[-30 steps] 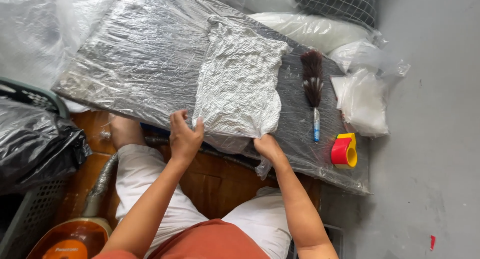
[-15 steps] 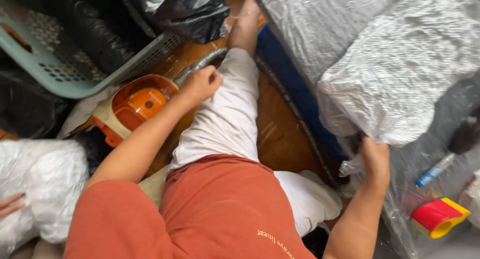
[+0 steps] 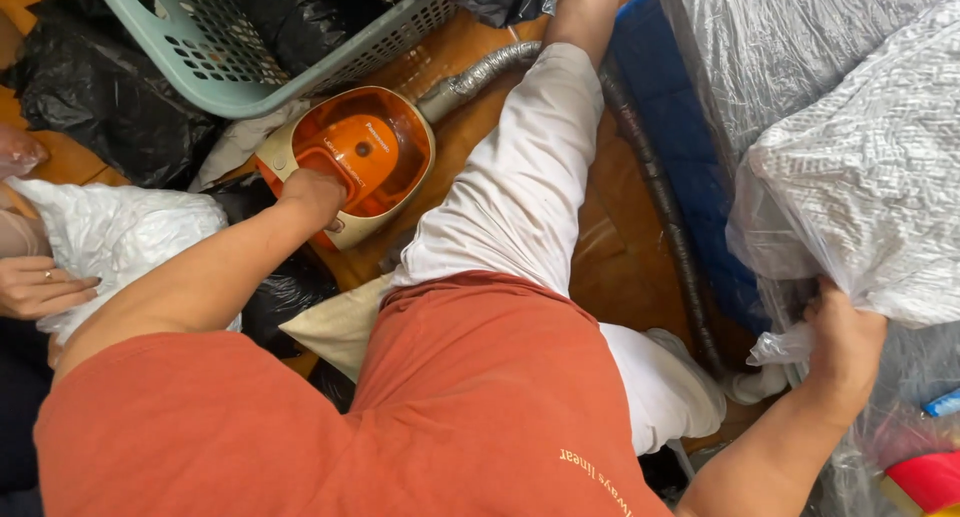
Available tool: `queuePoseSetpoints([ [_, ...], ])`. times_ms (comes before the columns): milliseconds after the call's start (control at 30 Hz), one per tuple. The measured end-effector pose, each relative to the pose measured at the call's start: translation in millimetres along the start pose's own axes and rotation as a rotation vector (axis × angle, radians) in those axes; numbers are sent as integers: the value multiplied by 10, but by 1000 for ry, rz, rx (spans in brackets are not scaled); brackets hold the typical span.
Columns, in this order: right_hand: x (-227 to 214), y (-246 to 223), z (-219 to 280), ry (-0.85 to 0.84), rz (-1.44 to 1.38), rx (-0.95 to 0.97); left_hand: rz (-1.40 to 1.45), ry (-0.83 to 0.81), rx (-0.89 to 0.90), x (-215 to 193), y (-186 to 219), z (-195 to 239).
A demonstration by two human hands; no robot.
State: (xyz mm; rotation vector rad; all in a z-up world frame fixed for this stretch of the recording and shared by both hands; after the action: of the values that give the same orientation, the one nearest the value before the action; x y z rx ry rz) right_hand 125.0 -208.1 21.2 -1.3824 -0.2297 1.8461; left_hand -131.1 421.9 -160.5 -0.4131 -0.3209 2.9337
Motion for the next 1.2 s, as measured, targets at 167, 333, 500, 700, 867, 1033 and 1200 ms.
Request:
queuePoseSetpoints([
  [167,21,-37,20,29,32,56,-58,92,6,192,-10,39],
  [333,30,187,-128,89,108,106,-45,270,8,398,-12,63],
  [500,-36,633,-319,182,8,83,108,270,36,420,-64,-89],
  [700,77,818,-432,232,43,129,697,590,194,-2114,619,1023],
  [867,179,957,-512,262,60,146,1009,1272,667,-3585,1845,1107],
  [1033,250,1051,-718,283,90,161,1247,910,661,-4609,2700,739],
  [1200,310,1146,-959,246,138,158,1511,501,699,-4855,2880,891],
])
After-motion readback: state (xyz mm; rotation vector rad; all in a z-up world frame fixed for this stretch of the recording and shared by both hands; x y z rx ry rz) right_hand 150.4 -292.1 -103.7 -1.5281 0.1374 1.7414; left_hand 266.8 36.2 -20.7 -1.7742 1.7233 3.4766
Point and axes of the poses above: each hand's wrist, its own z-axis away from the middle knuckle, its own x-axis out of the palm, y = z × x, the point moved 1 cm from there along -z, towards the middle knuckle
